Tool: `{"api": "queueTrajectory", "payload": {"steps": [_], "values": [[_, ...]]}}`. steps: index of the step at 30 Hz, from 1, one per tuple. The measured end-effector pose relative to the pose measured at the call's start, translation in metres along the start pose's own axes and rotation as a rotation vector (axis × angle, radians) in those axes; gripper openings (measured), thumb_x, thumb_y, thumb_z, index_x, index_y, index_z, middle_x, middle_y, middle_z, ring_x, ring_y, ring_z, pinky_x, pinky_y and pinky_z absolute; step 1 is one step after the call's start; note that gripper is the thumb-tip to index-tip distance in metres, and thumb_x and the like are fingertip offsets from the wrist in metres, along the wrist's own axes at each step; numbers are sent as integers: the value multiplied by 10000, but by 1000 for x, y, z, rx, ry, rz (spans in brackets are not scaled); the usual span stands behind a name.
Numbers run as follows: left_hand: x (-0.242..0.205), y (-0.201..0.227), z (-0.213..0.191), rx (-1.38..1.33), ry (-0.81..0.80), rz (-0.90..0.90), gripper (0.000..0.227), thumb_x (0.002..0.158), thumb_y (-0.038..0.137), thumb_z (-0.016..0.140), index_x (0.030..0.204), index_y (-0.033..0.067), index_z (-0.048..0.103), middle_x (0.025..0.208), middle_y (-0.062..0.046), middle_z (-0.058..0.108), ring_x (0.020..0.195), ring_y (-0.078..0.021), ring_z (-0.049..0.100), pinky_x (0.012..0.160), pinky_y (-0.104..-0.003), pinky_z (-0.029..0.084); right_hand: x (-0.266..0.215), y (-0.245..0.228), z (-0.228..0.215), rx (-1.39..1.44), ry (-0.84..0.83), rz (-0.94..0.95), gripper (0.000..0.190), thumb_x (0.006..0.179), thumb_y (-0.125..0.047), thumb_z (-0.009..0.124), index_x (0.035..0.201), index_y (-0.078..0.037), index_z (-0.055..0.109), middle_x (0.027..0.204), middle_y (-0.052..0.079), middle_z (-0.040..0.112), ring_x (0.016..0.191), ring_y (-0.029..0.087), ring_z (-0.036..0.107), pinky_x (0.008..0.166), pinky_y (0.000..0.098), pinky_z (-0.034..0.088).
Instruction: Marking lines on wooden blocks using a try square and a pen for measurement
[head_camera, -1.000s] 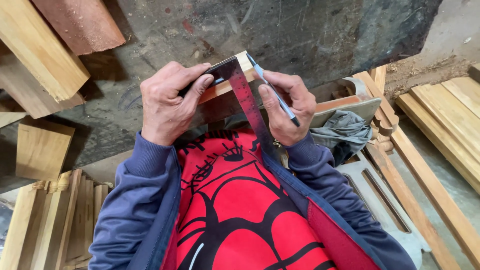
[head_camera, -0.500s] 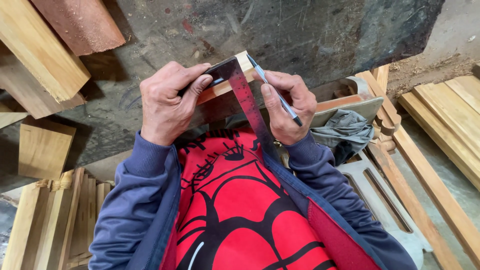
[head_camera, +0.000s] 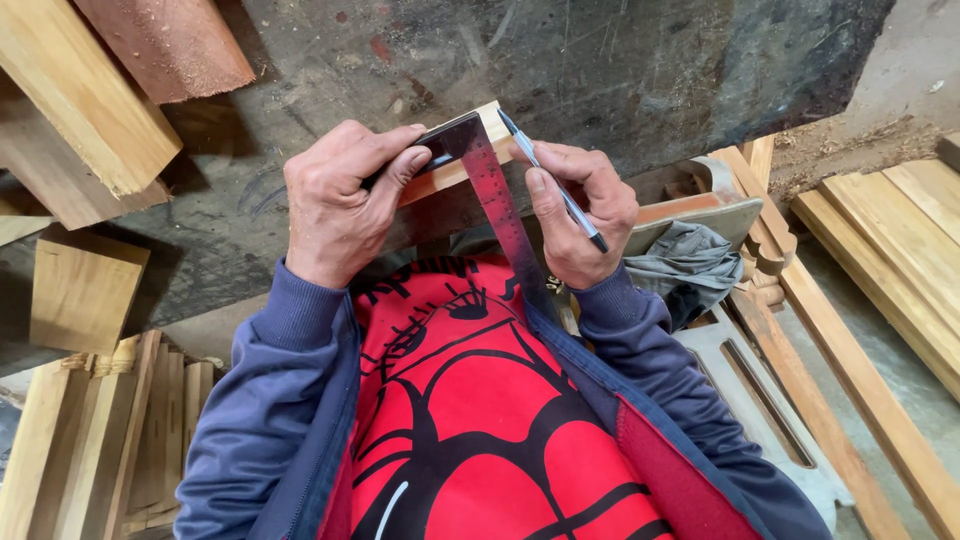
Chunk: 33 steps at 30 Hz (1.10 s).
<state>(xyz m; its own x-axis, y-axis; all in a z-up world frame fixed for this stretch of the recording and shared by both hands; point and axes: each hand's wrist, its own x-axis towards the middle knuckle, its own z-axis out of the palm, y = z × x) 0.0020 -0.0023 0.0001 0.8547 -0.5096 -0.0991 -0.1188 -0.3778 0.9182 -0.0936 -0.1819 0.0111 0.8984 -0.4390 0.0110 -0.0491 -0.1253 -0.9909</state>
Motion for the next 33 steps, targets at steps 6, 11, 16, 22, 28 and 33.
{"api": "queueTrajectory", "payload": {"steps": [6,11,16,22,28,33], "values": [[-1,1,0,3,4,8,83,899,97,652,964,71,696,678,-140,555,612,-307,592,538,-329,461,0,0,0,18,-5,12,106,830,75,569,873,170,552,831,300,617,868,397,625,679,432,548],[0,0,1,31,14,7,81,893,109,664,961,84,700,678,-129,555,601,-294,589,525,-328,460,1,3,1,23,-3,4,109,831,66,575,885,158,555,841,294,622,878,385,625,686,419,546],[-3,-1,2,53,30,-5,92,879,110,681,968,91,699,691,-137,558,608,-297,588,534,-333,464,0,-6,1,-8,-4,60,188,846,20,577,980,145,539,877,269,634,906,322,621,726,388,541],[-4,-5,3,51,51,26,94,881,109,667,965,98,708,679,-128,530,589,-290,568,518,-340,462,11,-27,-4,-288,-99,-87,99,774,49,684,841,96,628,793,215,649,759,336,665,650,368,545],[-4,0,2,63,59,35,97,883,110,664,969,88,701,692,-140,521,615,-317,570,527,-362,468,8,-42,-13,-401,-228,-170,101,733,27,728,823,38,683,793,178,667,724,322,659,660,361,542],[-2,4,0,210,8,120,82,903,80,674,961,25,691,692,-88,524,602,-201,493,551,-305,392,10,-62,-24,-605,-423,-12,26,829,-4,620,847,-9,638,832,109,665,718,233,623,716,341,446]]}}
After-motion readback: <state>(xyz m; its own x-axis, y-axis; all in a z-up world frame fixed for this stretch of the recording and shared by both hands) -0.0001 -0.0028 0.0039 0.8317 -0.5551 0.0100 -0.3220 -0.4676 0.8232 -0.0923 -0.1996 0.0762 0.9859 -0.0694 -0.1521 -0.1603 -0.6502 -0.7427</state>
